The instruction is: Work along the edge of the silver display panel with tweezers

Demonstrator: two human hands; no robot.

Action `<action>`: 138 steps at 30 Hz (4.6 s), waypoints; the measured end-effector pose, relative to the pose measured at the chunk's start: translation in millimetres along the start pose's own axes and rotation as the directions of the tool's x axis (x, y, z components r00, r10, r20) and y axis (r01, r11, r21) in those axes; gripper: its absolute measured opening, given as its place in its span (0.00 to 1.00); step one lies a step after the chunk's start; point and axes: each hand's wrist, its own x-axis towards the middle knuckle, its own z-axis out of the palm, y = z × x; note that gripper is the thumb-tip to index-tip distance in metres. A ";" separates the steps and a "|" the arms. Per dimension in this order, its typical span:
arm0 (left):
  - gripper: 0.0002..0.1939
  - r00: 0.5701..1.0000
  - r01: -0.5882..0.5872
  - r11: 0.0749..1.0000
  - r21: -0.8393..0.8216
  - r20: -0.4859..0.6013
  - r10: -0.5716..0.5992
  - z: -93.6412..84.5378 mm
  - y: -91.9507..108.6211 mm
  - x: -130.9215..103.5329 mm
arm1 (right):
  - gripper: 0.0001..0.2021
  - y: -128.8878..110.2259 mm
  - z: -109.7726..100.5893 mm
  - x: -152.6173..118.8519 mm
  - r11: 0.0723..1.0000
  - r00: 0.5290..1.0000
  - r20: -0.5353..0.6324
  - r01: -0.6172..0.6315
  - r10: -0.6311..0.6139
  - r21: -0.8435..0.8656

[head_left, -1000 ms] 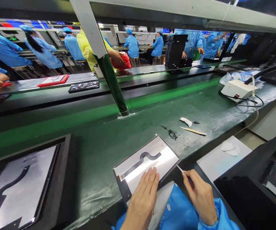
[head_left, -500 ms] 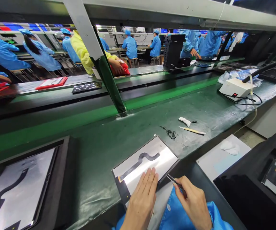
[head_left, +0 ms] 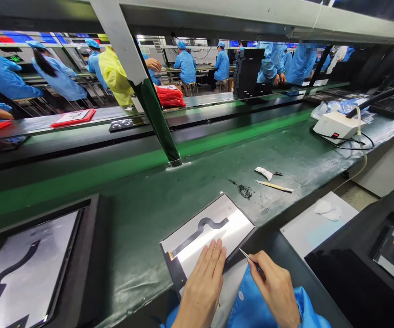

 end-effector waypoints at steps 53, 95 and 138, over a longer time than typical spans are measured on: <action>0.33 0.996 -0.029 1.000 0.009 0.089 0.028 -5.9 -4.1 -0.9 | 0.15 12.7 -4.0 4.6 0.998 1.000 -0.007 0.006 -0.006 0.057; 0.32 0.997 0.011 1.000 -0.028 0.078 -0.009 -6.3 -2.6 -0.6 | 0.13 23.9 -15.5 17.6 0.999 0.997 -0.080 0.002 -0.005 -0.033; 0.34 0.992 -0.044 0.999 0.031 0.116 0.041 -4.7 -5.0 -2.0 | 0.16 82.8 -43.2 54.4 0.981 0.957 -0.289 -0.088 0.035 -0.174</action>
